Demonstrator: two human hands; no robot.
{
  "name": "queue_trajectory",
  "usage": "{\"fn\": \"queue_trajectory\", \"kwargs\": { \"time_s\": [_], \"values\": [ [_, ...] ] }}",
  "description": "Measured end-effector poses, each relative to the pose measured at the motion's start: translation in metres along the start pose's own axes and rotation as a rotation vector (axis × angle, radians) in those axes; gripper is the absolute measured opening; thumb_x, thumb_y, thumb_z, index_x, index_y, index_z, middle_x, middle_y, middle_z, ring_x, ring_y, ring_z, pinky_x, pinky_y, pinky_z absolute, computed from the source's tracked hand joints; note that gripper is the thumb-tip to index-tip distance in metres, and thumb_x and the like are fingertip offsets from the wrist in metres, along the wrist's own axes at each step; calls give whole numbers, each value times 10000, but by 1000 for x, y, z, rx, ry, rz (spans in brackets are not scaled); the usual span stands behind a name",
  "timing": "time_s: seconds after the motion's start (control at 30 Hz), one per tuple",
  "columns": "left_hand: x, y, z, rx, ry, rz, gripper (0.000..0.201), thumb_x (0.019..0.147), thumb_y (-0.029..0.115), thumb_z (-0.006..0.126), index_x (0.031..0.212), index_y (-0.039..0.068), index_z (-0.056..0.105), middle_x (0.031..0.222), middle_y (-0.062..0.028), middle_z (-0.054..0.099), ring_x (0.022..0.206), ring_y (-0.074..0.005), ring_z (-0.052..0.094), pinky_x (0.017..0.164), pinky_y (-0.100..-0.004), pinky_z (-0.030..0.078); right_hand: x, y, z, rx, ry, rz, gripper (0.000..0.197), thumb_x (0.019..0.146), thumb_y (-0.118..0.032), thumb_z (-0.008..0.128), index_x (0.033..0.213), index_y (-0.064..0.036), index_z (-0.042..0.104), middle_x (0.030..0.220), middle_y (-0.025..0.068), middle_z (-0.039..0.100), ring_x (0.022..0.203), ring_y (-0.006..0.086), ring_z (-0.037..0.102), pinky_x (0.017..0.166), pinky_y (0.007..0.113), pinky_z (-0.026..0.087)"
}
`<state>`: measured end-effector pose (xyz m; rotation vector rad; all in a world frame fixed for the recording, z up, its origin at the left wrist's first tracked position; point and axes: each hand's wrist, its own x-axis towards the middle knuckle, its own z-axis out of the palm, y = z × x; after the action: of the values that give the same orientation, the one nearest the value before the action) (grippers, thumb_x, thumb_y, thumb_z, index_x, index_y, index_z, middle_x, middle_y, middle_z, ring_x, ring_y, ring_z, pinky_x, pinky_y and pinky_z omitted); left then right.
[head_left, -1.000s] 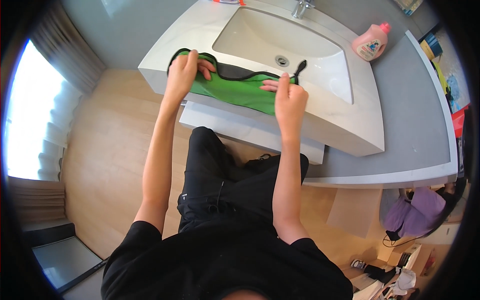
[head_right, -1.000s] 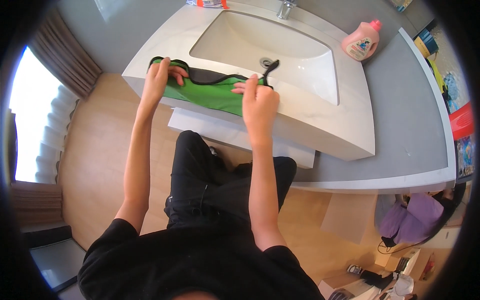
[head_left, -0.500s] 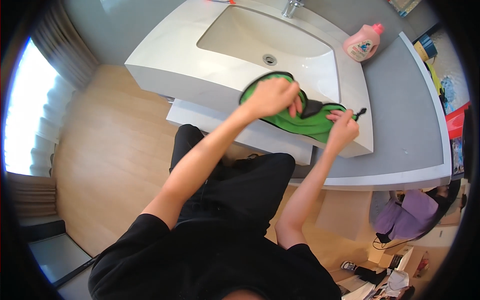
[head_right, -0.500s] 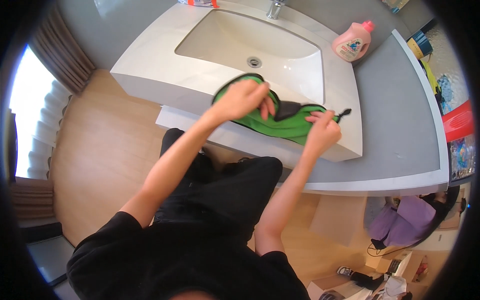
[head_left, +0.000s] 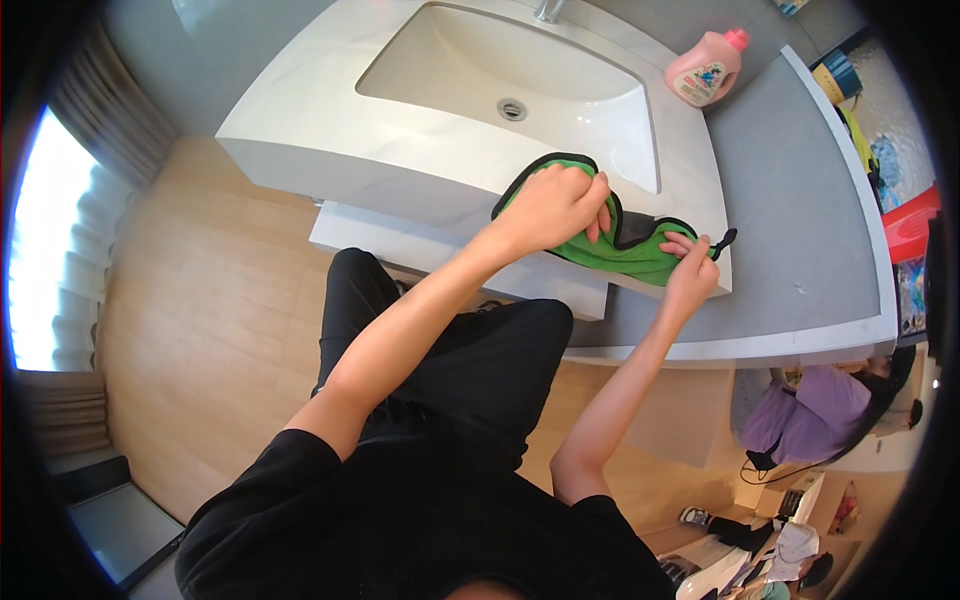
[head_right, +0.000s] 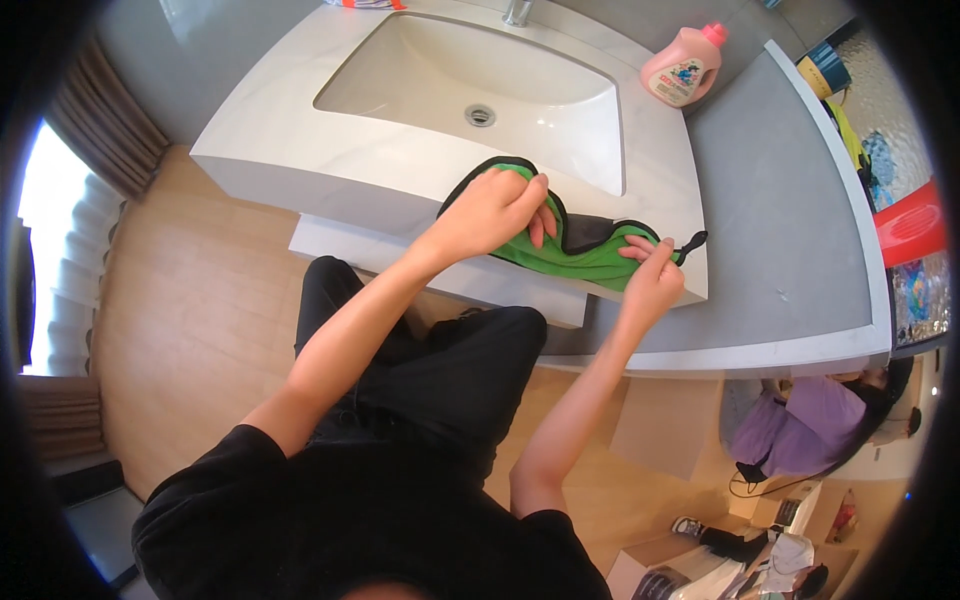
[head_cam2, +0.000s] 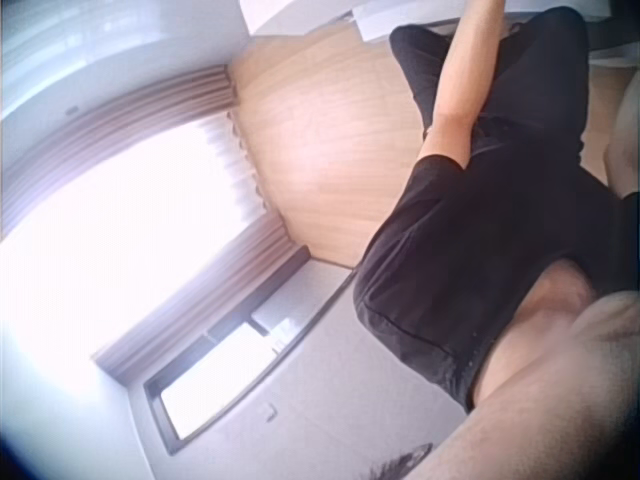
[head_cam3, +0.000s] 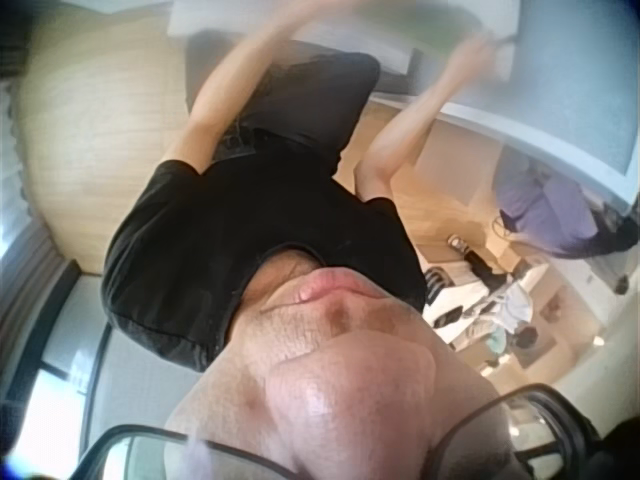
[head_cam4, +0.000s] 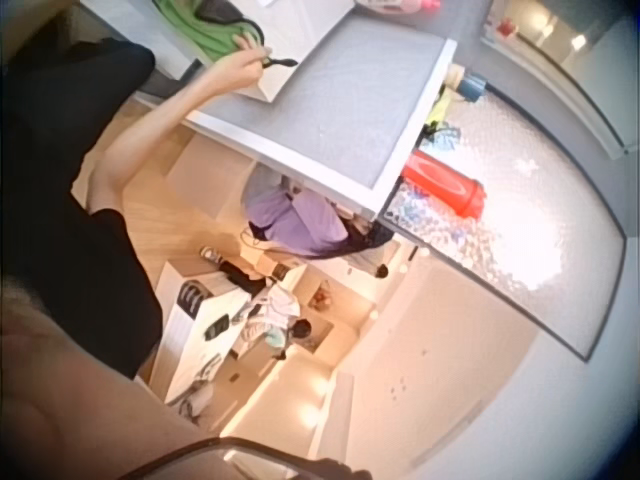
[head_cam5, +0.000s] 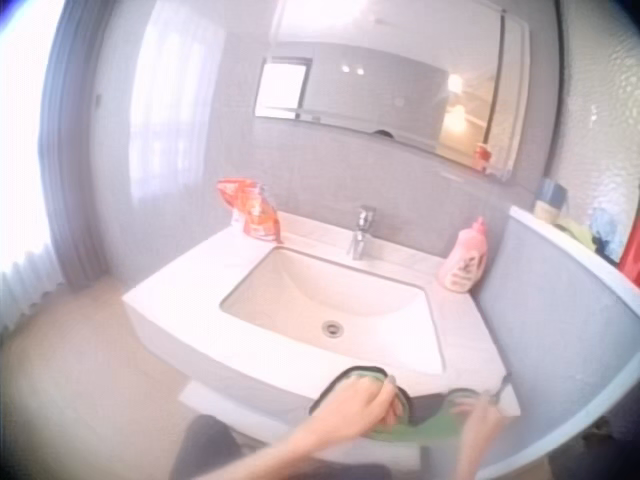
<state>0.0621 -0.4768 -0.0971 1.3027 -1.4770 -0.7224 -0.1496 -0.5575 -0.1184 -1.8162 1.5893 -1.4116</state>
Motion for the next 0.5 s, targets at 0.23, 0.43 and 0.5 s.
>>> {"fn": "queue_trajectory", "kwargs": {
  "time_s": [0.23, 0.43, 0.5],
  "values": [
    [4, -5, -17, 12, 118, 7, 505, 953, 234, 343, 667, -29, 665, 586, -108, 637, 614, -278, 608, 744, -344, 495, 2, -2, 3, 70, -102, -20, 635, 1000, -361, 333, 606, 25, 646, 739, 60, 708, 604, 134, 537, 636, 279, 419],
    [2, -14, -46, 41, 187, -48, 505, 950, 249, 344, 677, -27, 667, 606, -98, 649, 633, -267, 613, 746, -337, 494, -5, -30, 25, 73, -149, -14, 624, 1000, -335, 338, 582, 37, 614, 738, 74, 703, 605, 144, 539, 623, 281, 413],
    [1, -21, -60, 58, 219, -38, 522, 953, 259, 334, 685, -39, 669, 617, -100, 657, 638, -267, 617, 754, -337, 493, -11, -42, 36, 101, -167, -29, 611, 997, -335, 348, 612, 42, 638, 712, 79, 696, 583, 142, 536, 602, 283, 412]
  ]
}}
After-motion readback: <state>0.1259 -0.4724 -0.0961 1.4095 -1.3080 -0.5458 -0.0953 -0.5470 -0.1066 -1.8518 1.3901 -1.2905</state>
